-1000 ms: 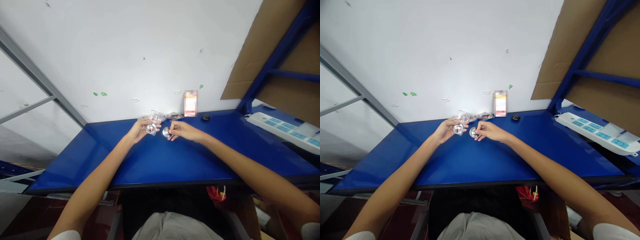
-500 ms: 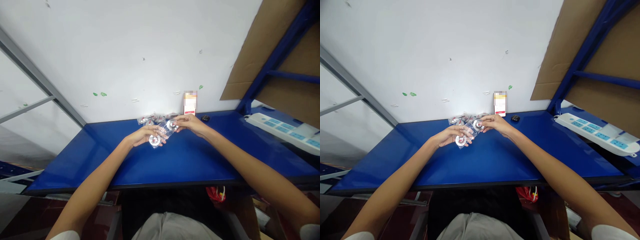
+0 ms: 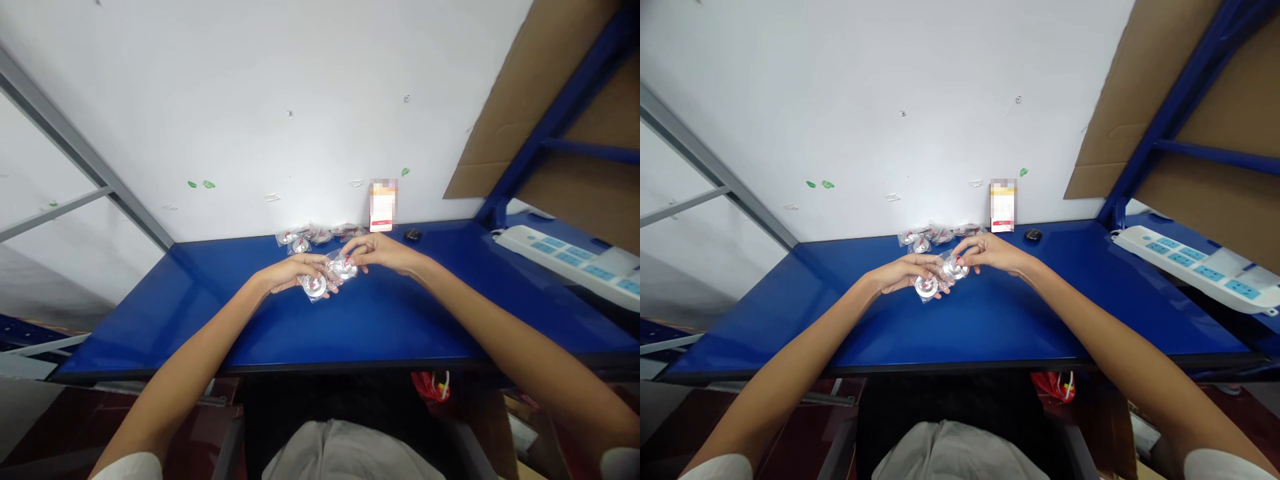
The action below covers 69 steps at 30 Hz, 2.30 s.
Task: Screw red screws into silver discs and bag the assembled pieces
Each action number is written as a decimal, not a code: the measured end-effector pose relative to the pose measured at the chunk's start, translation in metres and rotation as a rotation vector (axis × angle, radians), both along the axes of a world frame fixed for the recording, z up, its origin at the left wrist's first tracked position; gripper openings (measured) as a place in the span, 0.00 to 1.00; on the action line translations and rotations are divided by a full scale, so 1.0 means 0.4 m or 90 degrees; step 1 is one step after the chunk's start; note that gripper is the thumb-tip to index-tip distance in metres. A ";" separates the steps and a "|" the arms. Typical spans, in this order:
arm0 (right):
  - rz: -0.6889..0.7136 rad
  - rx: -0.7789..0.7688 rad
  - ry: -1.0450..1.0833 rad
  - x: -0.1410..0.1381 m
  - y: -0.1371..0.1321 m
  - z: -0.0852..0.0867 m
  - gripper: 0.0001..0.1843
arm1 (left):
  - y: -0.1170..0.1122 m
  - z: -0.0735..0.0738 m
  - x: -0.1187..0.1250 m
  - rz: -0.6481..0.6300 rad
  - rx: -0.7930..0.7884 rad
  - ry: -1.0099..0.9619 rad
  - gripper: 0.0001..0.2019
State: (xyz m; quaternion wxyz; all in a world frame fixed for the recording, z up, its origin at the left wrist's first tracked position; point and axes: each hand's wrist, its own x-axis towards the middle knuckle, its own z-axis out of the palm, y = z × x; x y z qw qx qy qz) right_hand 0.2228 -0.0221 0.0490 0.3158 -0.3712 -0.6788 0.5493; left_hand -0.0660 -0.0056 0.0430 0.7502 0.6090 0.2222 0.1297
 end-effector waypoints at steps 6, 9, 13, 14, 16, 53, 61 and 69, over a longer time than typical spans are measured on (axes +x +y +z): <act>0.003 -0.029 0.022 -0.015 -0.007 -0.014 0.22 | -0.007 0.003 0.009 -0.025 -0.008 -0.007 0.27; 0.013 -0.014 0.027 -0.019 -0.010 -0.012 0.19 | -0.011 0.003 0.013 -0.033 -0.028 -0.022 0.26; -0.016 -0.016 0.024 -0.029 -0.016 -0.007 0.16 | -0.017 0.004 0.014 -0.014 0.005 0.008 0.24; -0.031 -0.019 0.024 -0.033 -0.018 -0.007 0.16 | -0.018 0.005 0.015 -0.007 0.014 0.017 0.24; -0.063 -0.021 0.022 -0.041 -0.023 -0.006 0.16 | -0.021 0.004 0.017 0.010 0.023 0.021 0.25; -0.043 -0.056 0.007 -0.043 -0.044 0.005 0.28 | -0.014 -0.006 0.014 0.106 0.118 0.062 0.25; -0.032 0.082 -0.039 -0.052 -0.063 0.019 0.22 | -0.016 -0.003 0.014 0.104 0.127 0.066 0.27; -0.026 0.013 -0.004 -0.057 -0.047 -0.006 0.29 | -0.034 0.017 0.022 0.093 0.168 0.081 0.26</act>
